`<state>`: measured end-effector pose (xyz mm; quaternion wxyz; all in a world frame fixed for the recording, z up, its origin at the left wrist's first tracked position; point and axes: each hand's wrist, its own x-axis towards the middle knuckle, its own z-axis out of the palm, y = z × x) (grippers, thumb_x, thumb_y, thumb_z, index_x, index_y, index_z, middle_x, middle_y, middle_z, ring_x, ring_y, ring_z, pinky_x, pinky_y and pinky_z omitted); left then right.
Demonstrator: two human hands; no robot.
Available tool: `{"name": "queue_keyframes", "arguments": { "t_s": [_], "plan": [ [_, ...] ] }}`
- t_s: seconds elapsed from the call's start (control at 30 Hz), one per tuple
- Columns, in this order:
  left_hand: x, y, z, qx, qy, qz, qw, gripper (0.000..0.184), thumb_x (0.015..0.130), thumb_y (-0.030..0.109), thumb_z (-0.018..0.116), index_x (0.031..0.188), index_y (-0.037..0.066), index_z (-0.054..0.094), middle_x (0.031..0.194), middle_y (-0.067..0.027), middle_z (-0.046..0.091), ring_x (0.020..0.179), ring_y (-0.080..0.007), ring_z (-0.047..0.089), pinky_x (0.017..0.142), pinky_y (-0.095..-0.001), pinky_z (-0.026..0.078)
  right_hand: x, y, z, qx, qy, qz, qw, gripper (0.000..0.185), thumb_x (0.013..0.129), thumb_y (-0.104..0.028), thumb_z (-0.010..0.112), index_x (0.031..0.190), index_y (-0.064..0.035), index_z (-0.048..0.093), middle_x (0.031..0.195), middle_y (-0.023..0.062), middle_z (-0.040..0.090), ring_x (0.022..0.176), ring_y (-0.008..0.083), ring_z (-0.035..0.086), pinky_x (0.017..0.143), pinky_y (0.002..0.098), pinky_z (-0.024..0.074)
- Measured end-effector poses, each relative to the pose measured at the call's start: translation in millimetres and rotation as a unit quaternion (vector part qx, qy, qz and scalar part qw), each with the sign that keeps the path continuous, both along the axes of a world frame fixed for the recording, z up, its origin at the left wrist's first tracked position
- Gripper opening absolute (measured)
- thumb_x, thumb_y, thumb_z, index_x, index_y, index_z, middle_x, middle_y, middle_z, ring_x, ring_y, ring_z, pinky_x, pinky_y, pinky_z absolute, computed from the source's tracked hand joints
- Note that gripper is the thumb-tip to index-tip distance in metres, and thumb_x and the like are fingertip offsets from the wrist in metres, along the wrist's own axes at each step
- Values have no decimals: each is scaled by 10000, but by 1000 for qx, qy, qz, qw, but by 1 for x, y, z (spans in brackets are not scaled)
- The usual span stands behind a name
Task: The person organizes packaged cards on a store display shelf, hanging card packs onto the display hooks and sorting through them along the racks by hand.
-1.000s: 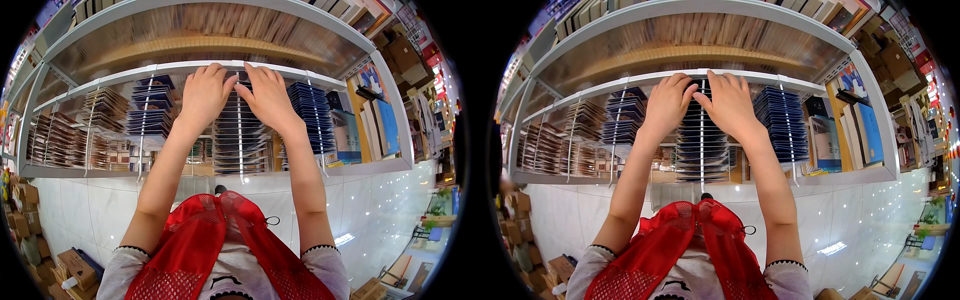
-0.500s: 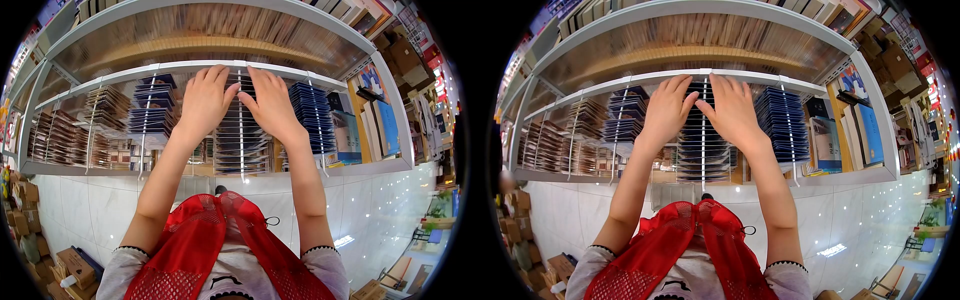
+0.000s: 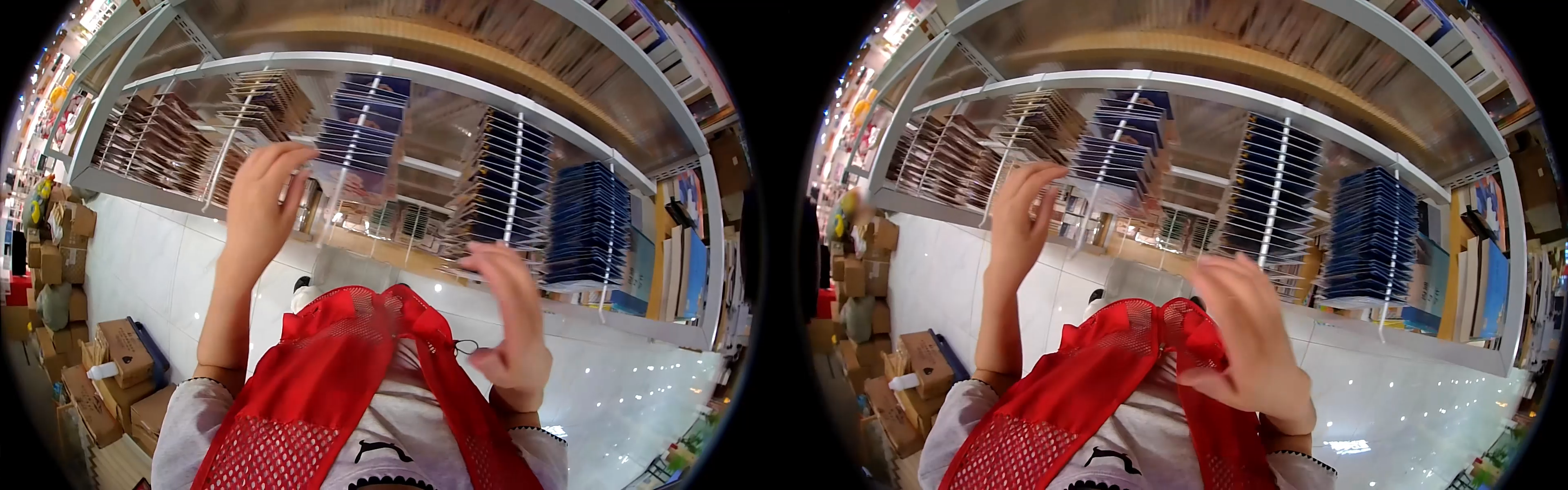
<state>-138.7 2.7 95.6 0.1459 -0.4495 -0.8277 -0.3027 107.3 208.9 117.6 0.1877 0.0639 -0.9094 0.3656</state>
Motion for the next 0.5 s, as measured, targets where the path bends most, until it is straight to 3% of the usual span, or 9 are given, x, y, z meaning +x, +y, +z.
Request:
{"name": "queue_keyframes", "arguments": {
  "t_s": [0.03, 0.13, 0.27, 0.5],
  "plan": [
    [-10, 0, -7, -3, 31, -20, 999, 212, 826, 22, 682, 1036, 54, 679, 1056, -94, 662, 982, -313, 611, 835, -399, 489, -15, -17, 4, -29, -9, 7, 1000, 807, 777, -422, 754, 1378, 38, 475, 1324, 199, 516, 1272, 383, 479, 1111, 536, 322],
    [-35, 0, -21, -13, 46, -79, 996, 222, 784, 32, 700, 1002, 64, 679, 1021, -70, 652, 940, -289, 611, 810, -400, 487, -58, -51, -11, 11, -10, -45, 999, 708, 789, -300, 755, 1363, 26, 497, 1317, 195, 512, 1259, 379, 484, 1101, 522, 336],
    [-55, 3, -32, 18, 46, -156, 986, 269, 729, 52, 736, 991, 82, 684, 977, -37, 637, 898, -253, 600, 760, -377, 468, -115, -75, -45, 107, 40, -212, 971, 516, 790, -74, 691, 1281, 12, 557, 1256, 152, 548, 1228, 356, 498, 1070, 501, 361],
    [-71, -6, -43, 65, 54, -233, 969, 277, 698, 55, 683, 969, 101, 724, 972, 6, 636, 932, -201, 591, 767, -347, 459, -153, -92, -61, 209, 44, -351, 912, 222, 798, -43, 671, 1000, -116, 723, 1095, 27, 616, 1196, 296, 509, 1067, 548, 311]
  ]
}}
